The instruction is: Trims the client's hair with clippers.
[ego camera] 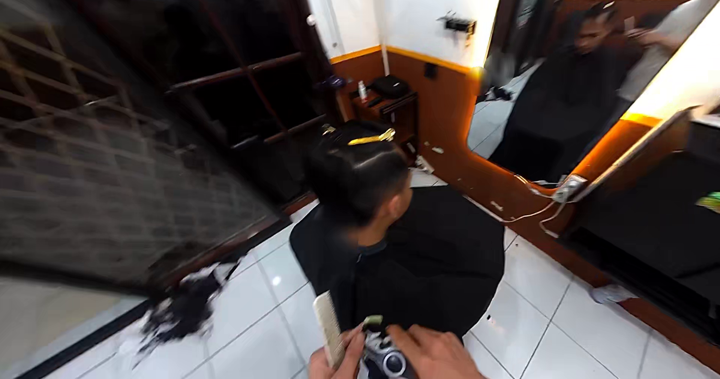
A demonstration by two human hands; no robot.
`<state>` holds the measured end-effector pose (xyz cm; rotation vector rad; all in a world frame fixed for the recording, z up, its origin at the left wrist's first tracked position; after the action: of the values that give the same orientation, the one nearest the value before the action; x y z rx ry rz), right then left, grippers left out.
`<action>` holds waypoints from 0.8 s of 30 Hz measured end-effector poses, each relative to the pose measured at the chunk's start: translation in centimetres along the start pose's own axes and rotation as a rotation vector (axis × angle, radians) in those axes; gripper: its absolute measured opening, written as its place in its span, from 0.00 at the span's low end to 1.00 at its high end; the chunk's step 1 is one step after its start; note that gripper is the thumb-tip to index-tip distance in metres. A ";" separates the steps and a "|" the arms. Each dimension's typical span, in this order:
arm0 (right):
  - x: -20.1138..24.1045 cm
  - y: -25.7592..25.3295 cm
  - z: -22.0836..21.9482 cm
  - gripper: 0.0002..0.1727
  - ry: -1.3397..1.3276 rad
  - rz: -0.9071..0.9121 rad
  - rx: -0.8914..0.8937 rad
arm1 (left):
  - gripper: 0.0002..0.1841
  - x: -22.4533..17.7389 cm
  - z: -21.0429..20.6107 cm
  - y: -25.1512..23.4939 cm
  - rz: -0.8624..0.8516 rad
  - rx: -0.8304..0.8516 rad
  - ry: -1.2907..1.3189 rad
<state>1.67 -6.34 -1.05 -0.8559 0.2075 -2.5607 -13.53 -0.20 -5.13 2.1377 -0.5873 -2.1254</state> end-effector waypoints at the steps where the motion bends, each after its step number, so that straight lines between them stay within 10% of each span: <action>1: 0.0 0.1 0.3 0.33 0.019 0.023 -0.024 | 0.09 0.0 -0.2 0.1 0.009 -0.011 0.012; 24: -4.7 0.3 3.7 0.35 0.092 0.036 0.011 | 0.10 0.3 -4.1 -2.3 0.033 -0.041 0.213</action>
<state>7.38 -4.58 -0.68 -0.7248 0.2336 -2.5670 -9.05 0.93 -6.00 2.2754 -0.5477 -1.8440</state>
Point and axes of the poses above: each hand's wrist, its own y-axis away from the middle knuckle, its own z-axis out of the back of the hand, x = y × z, the point moved 10 cm from there along -y, towards the middle knuckle, and after that the axes turned 14 degrees about z, right-handed, at the moved point
